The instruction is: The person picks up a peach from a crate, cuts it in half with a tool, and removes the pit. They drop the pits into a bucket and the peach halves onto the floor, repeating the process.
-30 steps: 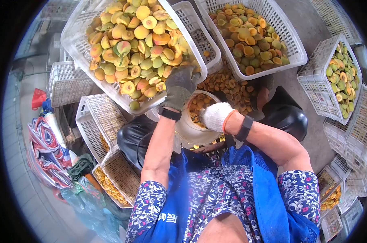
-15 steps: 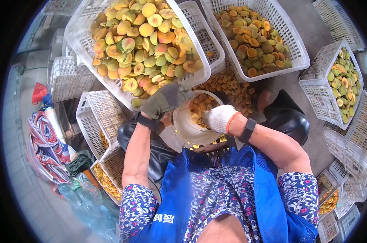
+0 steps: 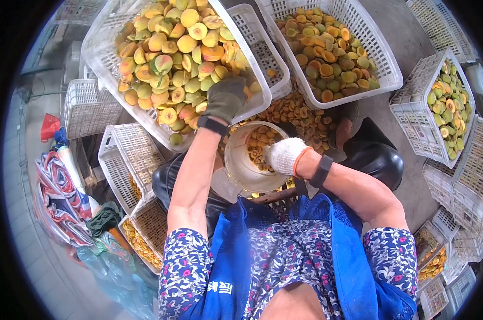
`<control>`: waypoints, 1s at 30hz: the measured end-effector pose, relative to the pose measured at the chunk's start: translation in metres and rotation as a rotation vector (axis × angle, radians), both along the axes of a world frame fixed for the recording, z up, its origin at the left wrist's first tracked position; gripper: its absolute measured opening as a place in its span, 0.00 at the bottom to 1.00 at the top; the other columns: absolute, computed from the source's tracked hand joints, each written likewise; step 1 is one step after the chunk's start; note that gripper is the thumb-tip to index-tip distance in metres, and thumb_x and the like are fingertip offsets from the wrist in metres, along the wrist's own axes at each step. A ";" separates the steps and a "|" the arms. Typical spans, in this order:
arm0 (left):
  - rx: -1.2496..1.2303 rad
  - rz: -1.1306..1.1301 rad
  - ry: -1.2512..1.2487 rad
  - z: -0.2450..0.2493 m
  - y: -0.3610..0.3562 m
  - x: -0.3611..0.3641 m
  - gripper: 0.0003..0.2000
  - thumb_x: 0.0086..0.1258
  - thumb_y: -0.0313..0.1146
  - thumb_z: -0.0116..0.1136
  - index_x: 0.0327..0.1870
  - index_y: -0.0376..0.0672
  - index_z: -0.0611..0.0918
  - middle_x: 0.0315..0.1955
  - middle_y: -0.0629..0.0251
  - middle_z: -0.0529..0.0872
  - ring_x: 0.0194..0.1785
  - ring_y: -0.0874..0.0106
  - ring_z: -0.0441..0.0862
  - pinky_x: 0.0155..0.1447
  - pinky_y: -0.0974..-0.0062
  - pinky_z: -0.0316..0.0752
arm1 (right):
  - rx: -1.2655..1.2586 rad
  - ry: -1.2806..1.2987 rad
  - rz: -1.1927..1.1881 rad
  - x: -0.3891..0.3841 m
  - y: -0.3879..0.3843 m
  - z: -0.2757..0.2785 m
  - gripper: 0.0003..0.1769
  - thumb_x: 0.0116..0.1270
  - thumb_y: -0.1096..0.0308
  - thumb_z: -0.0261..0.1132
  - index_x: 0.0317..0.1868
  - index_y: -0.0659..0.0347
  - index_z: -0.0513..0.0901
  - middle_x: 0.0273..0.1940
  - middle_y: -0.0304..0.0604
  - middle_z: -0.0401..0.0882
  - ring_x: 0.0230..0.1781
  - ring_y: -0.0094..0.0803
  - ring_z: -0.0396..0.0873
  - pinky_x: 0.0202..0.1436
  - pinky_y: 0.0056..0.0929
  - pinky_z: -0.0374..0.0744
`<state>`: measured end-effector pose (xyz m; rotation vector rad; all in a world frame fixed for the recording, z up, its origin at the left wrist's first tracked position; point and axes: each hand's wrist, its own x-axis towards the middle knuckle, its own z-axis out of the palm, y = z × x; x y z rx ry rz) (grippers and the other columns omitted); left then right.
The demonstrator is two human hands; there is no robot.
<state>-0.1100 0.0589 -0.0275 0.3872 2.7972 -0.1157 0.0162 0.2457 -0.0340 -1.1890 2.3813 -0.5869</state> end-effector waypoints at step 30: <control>2.176 0.715 -0.093 0.051 0.008 0.104 0.22 0.76 0.33 0.49 0.68 0.38 0.64 0.60 0.53 0.72 0.60 0.62 0.76 0.63 0.61 0.75 | -0.354 0.591 -0.248 -0.039 -0.025 0.009 0.10 0.60 0.69 0.64 0.42 0.63 0.80 0.38 0.51 0.77 0.33 0.48 0.79 0.31 0.40 0.78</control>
